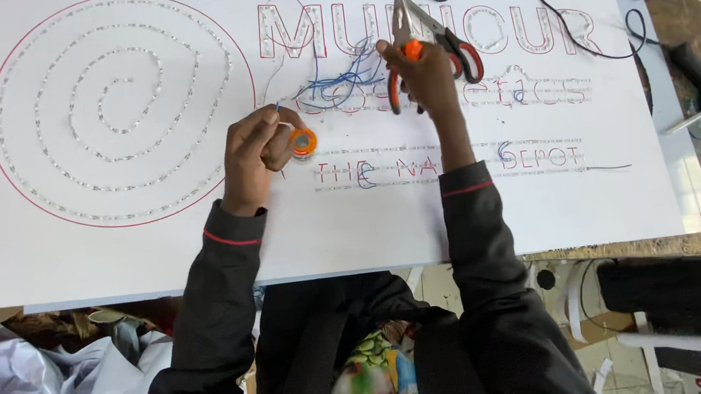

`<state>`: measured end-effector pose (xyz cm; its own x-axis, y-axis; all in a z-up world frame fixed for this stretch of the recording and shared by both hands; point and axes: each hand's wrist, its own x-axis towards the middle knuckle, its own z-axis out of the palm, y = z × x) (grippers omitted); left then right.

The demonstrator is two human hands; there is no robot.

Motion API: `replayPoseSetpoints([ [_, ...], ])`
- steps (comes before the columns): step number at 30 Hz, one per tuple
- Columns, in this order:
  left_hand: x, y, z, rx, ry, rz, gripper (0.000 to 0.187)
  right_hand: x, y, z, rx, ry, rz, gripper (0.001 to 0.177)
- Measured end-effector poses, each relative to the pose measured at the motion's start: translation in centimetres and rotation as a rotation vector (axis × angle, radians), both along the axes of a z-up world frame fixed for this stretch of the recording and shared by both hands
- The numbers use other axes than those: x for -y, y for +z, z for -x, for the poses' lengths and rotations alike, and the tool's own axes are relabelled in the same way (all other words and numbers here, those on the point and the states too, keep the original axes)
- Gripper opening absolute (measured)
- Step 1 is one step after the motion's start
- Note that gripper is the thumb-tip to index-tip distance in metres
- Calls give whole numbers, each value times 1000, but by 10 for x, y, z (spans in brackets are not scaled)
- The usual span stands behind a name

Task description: The person uses a soldering iron to solder blue wires to a circuit board laid out on a white board. They repeatedly heat the wire connections and apply solder to secure them.

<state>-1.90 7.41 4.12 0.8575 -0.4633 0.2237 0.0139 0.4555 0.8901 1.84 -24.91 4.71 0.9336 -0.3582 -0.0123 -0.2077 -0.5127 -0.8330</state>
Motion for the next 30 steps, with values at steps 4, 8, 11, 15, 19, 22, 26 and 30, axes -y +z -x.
replayPoseSetpoints([
  [4, 5, -6, -10, -28, -27, 24, 41, 1, -43, -11, 72, -5, -465, 45],
  [8, -25, -29, -59, 48, 157, -703, 32, -6, -47, -12, 136, -53, -867, 42],
  [11, -56, -82, -109, 315, 310, -1411, 37, -6, -58, -8, 155, -108, -975, 42],
  [15, -47, -105, -137, 571, 342, -1643, 30, 0, -57, -9, 165, -105, -1023, 41],
  [19, 3, -70, -116, 787, 507, -1846, 25, 2, -69, -11, 171, -87, -1043, 41],
  [22, 42, -72, -120, 621, 539, -1303, 6, -1, -70, -12, 169, -51, -1026, 37],
  [26, 79, -101, -139, 627, 460, -1373, 29, -9, -78, -14, 173, 27, -1007, 28],
  [30, 98, -112, -154, 666, 456, -1387, 16, -8, -87, -14, 168, 92, -955, 26],
])
